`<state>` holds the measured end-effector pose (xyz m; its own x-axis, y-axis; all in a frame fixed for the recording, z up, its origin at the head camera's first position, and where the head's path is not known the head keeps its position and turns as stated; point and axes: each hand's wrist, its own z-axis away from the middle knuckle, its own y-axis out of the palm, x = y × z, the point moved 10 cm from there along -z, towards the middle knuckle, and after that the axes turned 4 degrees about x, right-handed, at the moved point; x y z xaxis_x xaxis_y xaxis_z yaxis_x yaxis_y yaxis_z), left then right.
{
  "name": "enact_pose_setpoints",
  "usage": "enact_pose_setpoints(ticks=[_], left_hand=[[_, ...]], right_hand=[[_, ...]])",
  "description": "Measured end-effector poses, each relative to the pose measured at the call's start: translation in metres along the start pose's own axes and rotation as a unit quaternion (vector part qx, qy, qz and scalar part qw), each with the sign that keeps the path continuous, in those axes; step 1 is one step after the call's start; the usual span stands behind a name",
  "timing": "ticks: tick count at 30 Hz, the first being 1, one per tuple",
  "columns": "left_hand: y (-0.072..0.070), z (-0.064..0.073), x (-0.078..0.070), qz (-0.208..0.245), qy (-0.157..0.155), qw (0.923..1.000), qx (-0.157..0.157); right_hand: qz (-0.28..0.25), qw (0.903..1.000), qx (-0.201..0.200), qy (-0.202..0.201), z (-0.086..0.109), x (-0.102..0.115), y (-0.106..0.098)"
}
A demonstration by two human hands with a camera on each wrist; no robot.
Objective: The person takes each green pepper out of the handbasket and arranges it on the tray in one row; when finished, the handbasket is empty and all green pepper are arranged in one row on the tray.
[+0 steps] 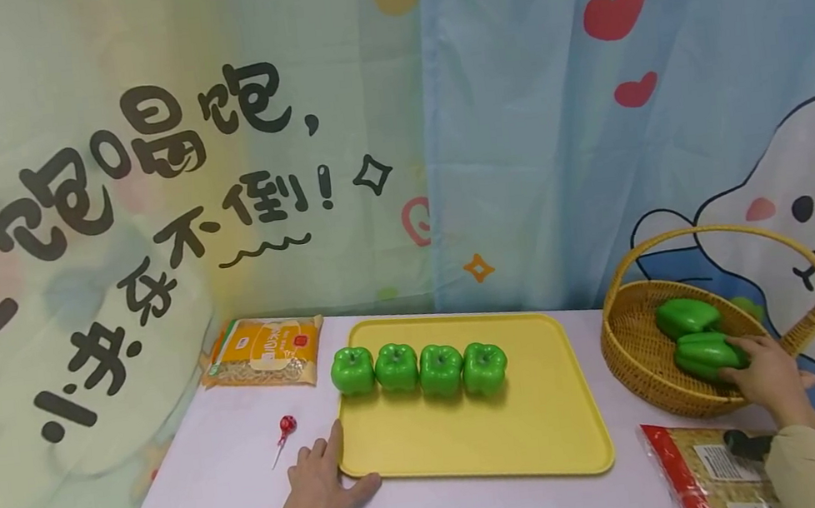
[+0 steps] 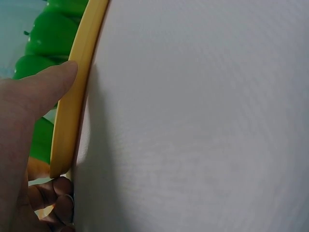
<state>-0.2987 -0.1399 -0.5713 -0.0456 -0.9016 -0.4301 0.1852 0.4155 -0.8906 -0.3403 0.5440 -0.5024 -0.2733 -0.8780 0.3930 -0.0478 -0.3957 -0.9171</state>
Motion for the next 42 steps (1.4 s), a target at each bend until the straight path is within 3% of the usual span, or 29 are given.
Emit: enact_pose_setpoints(ticks=[7,12,19,27,35,42], left_hand=[[-0.002,0.001,-0.001,-0.001,-0.001,1.0000,0.005],[-0.002,0.002,-0.003,-0.001,0.001,1.0000,0.007],[0.000,0.001,-0.003,0.001,0.000,1.0000,0.006],[0.000,0.001,-0.002,-0.001,-0.003,1.0000,0.009],[-0.003,0.001,-0.002,-0.006,0.000,1.0000,0.004],[-0.006,0.004,-0.004,-0.005,0.010,0.9999,-0.007]], right_hand=[[-0.002,0.9999,0.014,0.007,-0.001,-0.002,0.002],[0.006,0.9997,-0.002,-0.022,0.004,0.003,-0.003],[0.009,0.9998,-0.012,-0.011,0.012,0.005,-0.010],[0.024,0.9986,-0.040,-0.026,0.024,0.013,-0.020],[0.001,0.9941,-0.091,-0.059,0.042,0.032,-0.032],[-0.030,0.9930,-0.094,-0.064,0.059,0.056,-0.039]])
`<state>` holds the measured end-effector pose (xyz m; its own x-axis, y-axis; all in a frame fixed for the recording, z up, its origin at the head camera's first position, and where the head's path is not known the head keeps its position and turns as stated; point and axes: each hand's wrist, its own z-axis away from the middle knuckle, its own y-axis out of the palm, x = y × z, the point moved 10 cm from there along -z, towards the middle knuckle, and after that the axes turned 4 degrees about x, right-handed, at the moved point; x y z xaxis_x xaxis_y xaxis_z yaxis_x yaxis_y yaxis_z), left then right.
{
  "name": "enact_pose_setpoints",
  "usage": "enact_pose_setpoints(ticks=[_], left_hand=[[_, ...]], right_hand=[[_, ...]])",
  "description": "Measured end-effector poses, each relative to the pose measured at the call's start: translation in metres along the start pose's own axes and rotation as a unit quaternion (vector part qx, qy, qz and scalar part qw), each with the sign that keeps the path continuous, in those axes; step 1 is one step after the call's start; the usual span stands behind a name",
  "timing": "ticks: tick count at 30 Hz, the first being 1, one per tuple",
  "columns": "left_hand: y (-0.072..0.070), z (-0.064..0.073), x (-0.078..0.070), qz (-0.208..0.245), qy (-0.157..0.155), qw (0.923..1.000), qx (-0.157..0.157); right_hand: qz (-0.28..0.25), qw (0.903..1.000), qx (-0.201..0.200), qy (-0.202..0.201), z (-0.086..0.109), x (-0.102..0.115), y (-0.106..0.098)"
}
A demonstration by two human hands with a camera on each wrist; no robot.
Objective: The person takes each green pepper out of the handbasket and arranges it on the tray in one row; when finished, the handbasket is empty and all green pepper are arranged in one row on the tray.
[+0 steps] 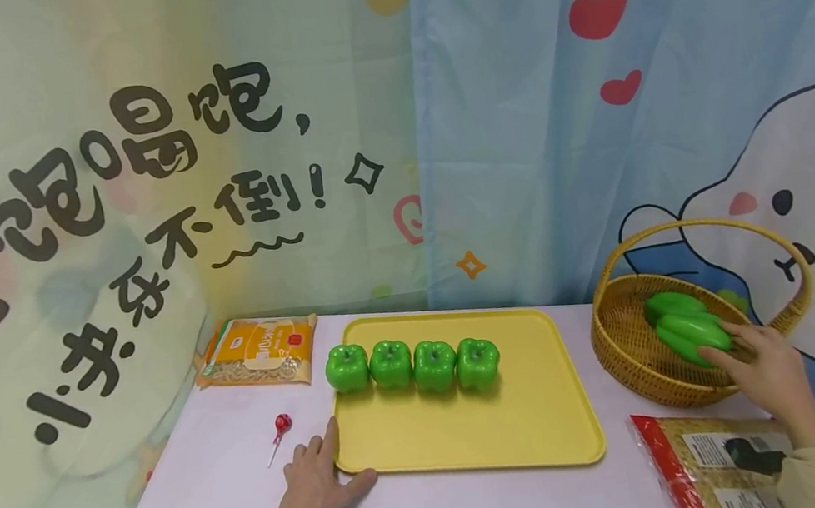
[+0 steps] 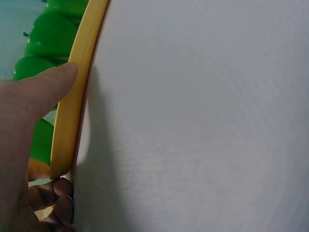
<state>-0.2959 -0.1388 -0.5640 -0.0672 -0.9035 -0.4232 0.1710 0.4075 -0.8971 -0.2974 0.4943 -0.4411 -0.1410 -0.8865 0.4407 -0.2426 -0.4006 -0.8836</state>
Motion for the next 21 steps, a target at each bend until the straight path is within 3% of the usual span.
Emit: enact_pose_setpoints(ticks=[8,21], left_hand=[[0.001,0.000,0.000,0.001,0.000,1.0000,0.002],[0.001,0.000,0.001,0.006,-0.007,0.9999,0.012]], right_hand=[[-0.011,0.9993,-0.008,-0.035,0.004,0.031,0.000],[-0.038,0.9865,-0.021,-0.158,0.009,0.094,0.015]])
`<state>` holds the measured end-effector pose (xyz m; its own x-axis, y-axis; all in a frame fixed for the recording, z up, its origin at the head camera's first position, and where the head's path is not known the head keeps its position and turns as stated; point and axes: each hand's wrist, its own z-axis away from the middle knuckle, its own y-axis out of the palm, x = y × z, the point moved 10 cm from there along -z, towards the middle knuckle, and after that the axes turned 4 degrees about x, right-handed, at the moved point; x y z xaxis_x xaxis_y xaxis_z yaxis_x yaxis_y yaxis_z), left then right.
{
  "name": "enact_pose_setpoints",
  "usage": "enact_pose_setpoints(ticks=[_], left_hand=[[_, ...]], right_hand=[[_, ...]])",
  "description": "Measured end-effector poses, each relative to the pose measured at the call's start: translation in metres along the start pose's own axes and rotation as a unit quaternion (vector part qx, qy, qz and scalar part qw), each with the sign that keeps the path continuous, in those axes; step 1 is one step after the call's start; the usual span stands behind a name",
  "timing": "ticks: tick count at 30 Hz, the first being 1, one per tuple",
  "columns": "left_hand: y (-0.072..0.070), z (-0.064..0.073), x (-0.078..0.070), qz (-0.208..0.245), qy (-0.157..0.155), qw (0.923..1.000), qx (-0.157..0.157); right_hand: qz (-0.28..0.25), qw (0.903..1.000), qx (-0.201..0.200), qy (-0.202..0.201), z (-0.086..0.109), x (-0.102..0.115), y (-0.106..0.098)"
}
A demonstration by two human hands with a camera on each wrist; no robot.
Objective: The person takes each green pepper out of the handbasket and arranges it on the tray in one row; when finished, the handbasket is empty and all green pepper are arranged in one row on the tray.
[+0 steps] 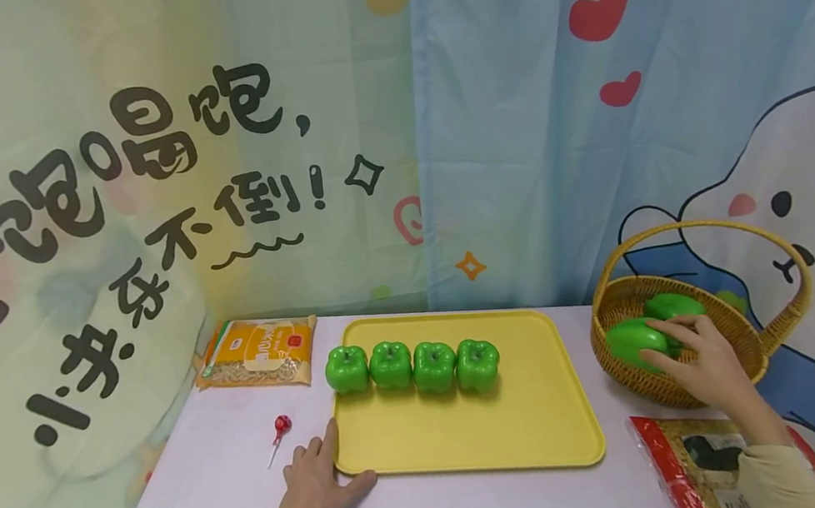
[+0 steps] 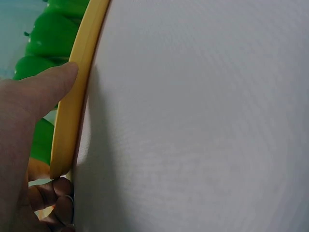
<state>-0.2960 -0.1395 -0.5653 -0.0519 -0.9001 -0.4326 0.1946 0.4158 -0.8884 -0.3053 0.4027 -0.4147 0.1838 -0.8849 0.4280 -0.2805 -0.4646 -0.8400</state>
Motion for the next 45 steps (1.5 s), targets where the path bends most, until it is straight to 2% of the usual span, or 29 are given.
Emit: enact_pose_setpoints(ticks=[13,23,26,33,45], left_hand=[[0.003,-0.003,0.002,-0.002,-0.010,0.9999,0.011],[0.006,-0.004,0.004,-0.004,-0.013,0.9998,0.012],[0.005,-0.004,0.003,-0.004,-0.010,0.9999,0.009],[0.005,-0.003,0.003,0.000,-0.011,0.9999,0.009],[0.004,-0.003,0.003,-0.003,-0.007,1.0000,0.002]], right_hand=[[-0.016,0.9963,0.043,-0.073,-0.015,0.044,0.042],[-0.031,0.9891,0.094,-0.109,-0.019,0.066,0.083],[-0.028,0.9877,0.111,-0.107,-0.021,0.068,0.096],[-0.027,0.9840,0.163,-0.066,-0.027,0.066,0.121],[-0.049,0.9826,0.172,-0.048,-0.030,0.068,0.131]])
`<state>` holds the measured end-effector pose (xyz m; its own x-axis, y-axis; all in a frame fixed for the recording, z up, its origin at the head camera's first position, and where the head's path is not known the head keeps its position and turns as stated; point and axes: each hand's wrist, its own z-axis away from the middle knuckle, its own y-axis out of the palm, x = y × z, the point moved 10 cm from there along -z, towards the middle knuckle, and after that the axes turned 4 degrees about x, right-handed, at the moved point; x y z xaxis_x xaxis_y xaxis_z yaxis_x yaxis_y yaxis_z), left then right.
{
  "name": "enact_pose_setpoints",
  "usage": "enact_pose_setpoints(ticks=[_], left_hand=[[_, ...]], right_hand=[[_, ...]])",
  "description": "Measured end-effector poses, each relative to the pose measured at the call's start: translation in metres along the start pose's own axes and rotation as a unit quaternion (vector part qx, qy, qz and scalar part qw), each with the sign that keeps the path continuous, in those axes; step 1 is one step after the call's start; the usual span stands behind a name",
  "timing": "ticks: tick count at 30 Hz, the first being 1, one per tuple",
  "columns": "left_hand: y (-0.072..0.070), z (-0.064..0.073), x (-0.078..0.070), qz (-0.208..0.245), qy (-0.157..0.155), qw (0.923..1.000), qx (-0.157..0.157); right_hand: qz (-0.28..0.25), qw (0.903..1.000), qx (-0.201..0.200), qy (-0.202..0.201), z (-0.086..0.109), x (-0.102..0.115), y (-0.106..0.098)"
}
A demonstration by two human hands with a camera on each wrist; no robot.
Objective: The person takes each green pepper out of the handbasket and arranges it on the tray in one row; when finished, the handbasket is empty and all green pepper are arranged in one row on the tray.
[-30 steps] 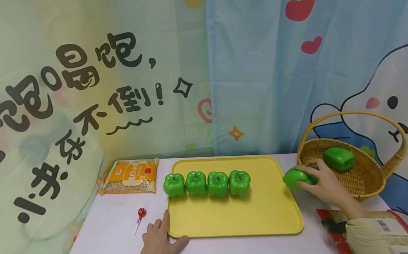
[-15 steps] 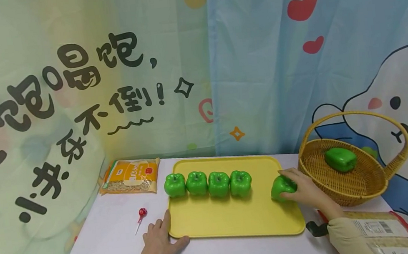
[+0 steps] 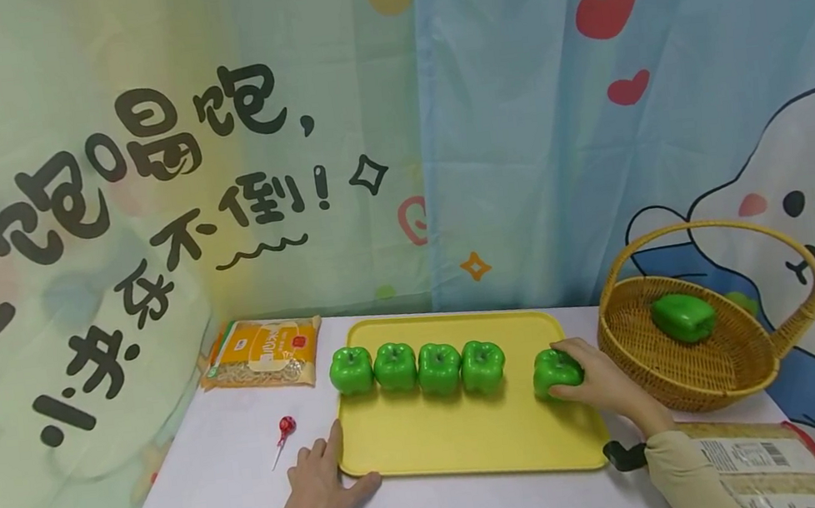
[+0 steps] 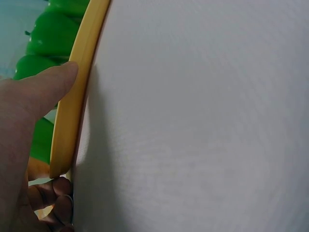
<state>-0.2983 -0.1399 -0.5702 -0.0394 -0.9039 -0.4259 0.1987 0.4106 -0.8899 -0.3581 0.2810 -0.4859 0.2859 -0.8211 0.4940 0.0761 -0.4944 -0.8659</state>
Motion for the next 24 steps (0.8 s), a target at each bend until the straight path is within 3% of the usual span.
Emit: enact_pose_setpoints(ticks=[24], left_hand=[[0.001,0.000,0.000,0.000,0.002,1.0000,-0.003]], right_hand=[[-0.044,0.9987,0.021,-0.016,-0.015,0.015,0.020]])
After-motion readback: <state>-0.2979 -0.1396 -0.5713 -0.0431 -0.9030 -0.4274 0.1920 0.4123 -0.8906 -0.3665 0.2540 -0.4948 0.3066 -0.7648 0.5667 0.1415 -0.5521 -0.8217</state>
